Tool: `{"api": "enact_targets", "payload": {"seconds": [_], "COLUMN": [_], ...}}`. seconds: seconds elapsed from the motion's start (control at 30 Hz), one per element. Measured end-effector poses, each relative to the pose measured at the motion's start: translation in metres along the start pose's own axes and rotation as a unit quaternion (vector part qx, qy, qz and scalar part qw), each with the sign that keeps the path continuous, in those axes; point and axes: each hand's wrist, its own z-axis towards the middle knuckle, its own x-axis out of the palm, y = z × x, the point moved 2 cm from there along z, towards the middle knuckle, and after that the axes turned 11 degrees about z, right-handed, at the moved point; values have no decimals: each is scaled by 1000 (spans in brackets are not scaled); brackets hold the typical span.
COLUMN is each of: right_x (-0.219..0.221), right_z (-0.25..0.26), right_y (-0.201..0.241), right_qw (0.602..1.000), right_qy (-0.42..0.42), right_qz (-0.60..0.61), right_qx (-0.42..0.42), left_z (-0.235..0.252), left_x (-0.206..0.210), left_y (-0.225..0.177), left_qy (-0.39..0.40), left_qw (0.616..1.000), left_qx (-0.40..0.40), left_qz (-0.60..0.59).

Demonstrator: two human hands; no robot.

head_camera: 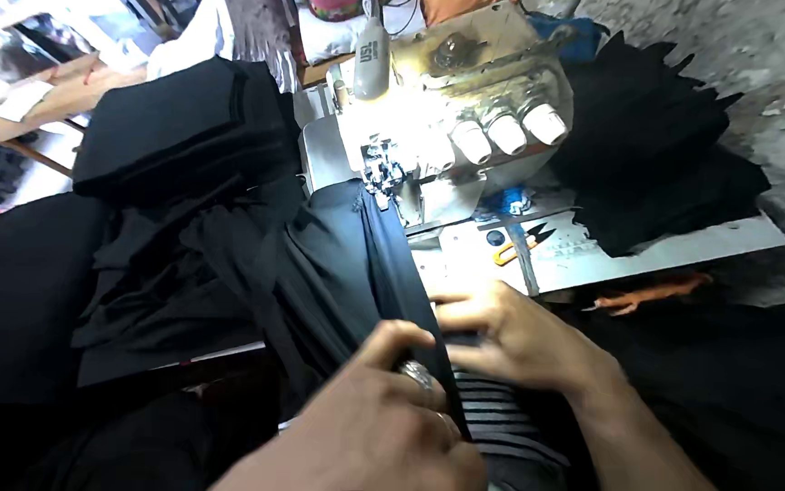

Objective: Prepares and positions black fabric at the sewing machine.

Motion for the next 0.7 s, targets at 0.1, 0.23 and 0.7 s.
{"api": "enact_targets", "payload": {"seconds": [0.1, 0.23, 0.7], "right_x": [10, 15, 14], "right_z": [-27, -34, 51], "right_y": [16, 11, -6], "right_qw": [995, 983, 862], "right_qy": [21, -2, -308], "right_qz": [86, 180, 291], "right_qx": [-42, -18, 279], "left_z": [-2, -12, -24], "left_x": [34, 43, 60], "left_y": [0, 2, 9], "left_qy": [8, -4, -13], "left_qw": [999, 998, 993], "left_qx": [-1, -23, -80], "left_qz": [31, 55, 91]}}
